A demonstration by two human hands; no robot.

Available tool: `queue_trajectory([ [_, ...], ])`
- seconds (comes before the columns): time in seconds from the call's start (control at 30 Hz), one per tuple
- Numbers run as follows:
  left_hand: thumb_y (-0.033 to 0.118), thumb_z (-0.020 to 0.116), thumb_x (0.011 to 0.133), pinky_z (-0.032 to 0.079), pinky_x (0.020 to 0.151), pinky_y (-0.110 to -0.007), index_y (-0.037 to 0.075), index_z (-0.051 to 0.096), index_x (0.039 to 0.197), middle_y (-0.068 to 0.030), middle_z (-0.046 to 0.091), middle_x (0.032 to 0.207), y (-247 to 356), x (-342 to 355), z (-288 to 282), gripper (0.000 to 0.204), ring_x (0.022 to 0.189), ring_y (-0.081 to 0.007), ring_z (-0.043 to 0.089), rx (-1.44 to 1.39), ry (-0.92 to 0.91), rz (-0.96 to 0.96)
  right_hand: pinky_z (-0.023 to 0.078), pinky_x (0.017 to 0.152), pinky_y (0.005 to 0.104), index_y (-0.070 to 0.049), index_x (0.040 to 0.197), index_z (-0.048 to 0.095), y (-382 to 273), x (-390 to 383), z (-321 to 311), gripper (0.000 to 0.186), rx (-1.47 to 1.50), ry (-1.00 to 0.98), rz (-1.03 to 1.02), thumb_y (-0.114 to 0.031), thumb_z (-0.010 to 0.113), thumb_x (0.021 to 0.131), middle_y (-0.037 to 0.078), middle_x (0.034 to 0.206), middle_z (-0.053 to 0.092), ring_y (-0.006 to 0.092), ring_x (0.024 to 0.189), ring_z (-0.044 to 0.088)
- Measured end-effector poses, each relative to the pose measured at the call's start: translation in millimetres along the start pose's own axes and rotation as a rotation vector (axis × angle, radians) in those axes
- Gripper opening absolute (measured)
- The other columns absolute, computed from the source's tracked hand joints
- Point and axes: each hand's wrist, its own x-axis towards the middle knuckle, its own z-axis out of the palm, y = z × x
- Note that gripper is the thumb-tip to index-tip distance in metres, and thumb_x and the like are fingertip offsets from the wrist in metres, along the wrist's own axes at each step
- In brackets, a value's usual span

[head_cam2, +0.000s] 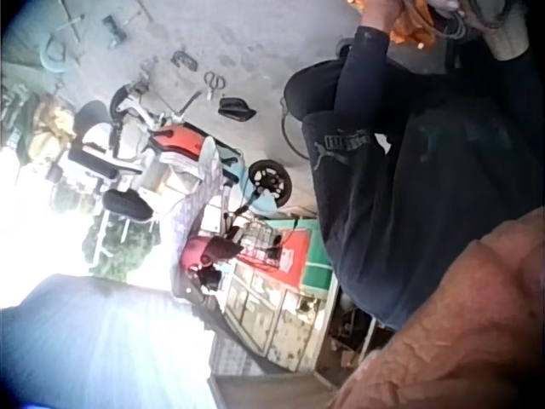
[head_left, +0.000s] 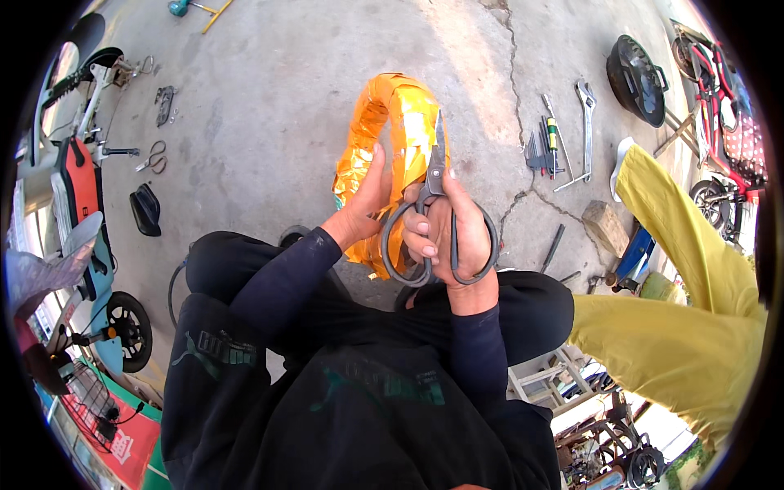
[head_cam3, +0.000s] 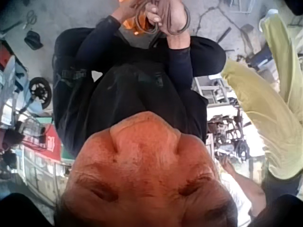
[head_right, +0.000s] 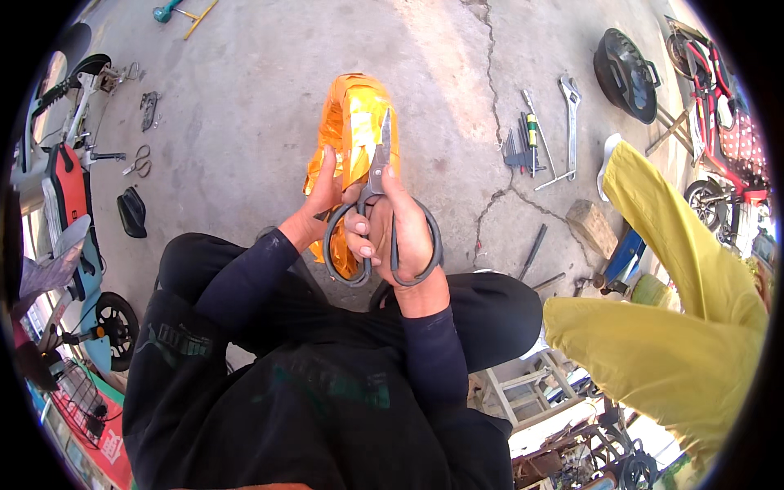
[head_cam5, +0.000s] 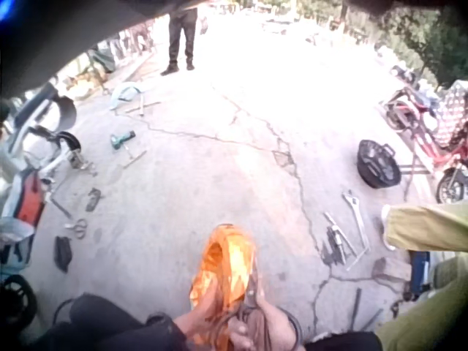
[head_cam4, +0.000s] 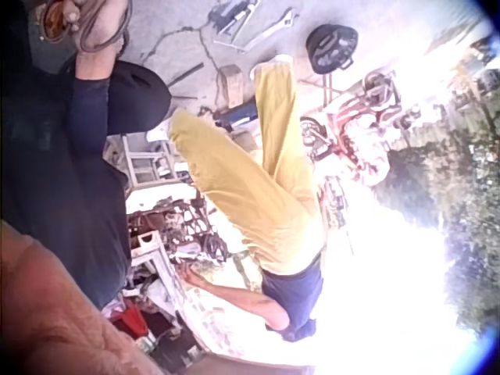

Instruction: The person unpacks a new tire from its plastic wrapping using scissors, then fits the tire onto a wheel rim and secures it with a wrench. The task is performed in a cluttered outdoor workshop area.

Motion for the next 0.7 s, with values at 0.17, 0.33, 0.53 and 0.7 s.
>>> queue_trajectory([
  [0.17, 0.077, 0.022, 0.094, 0.048, 0.104, -0.045, 0.007, 0.043, 0.144, -0.0158, 0.059, 0.131, 31.4, 31.7, -9.0, 0.089, 0.121, -0.0284, 0.058, -0.076, -0.029, 0.184, 0.031, 0.042, 0.0239, -0.002, 0.106, 0.055, 16.7, -12.6, -10.3, 0.064, -0.078, -0.034, 0.044, -0.061, 0.031, 0.104, 0.004, 0.069, 0.044, 0.0135, 0.047, 0.041],
  [0.33, 0.073, 0.032, 0.096, 0.054, 0.091, -0.036, 0.007, 0.051, 0.135, -0.0083, 0.064, 0.119, 32.9, 33.5, 10.2, 0.079, 0.105, -0.0194, 0.064, 0.067, 0.145, 0.21, 0.036, 0.045, 0.0275, -0.001, 0.107, 0.053, 17.6, -4.0, 11.2, 0.058, -0.017, 0.122, -0.122, -0.057, 0.036, 0.104, 0.007, 0.08, 0.048, 0.0156, 0.053, 0.041],
  [0.53, 0.07, 0.044, 0.095, 0.049, 0.083, -0.027, 0.009, 0.042, 0.138, -0.0007, 0.055, 0.111, 33.4, 23.1, 4.2, 0.075, 0.094, -0.0098, 0.053, 0.292, 0.01, 0.402, 0.025, 0.034, 0.0232, -0.008, 0.097, 0.051, 13.8, 6.0, 4.0, 0.056, -0.087, 0.113, -0.095, -0.061, 0.033, 0.103, -0.005, 0.056, 0.038, 0.0075, 0.035, 0.032],
  [0.7, 0.073, 0.045, 0.094, 0.046, 0.093, -0.027, 0.009, 0.039, 0.141, -0.0015, 0.055, 0.113, 42.5, 11.4, -7.2, 0.079, 0.104, -0.0093, 0.051, 0.375, -0.137, 0.279, 0.026, 0.036, 0.023, -0.007, 0.103, 0.055, 7.1, 14.8, 22.8, 0.057, -0.021, 0.132, -0.111, -0.059, 0.033, 0.104, -0.004, 0.06, 0.042, 0.0075, 0.038, 0.035],
])
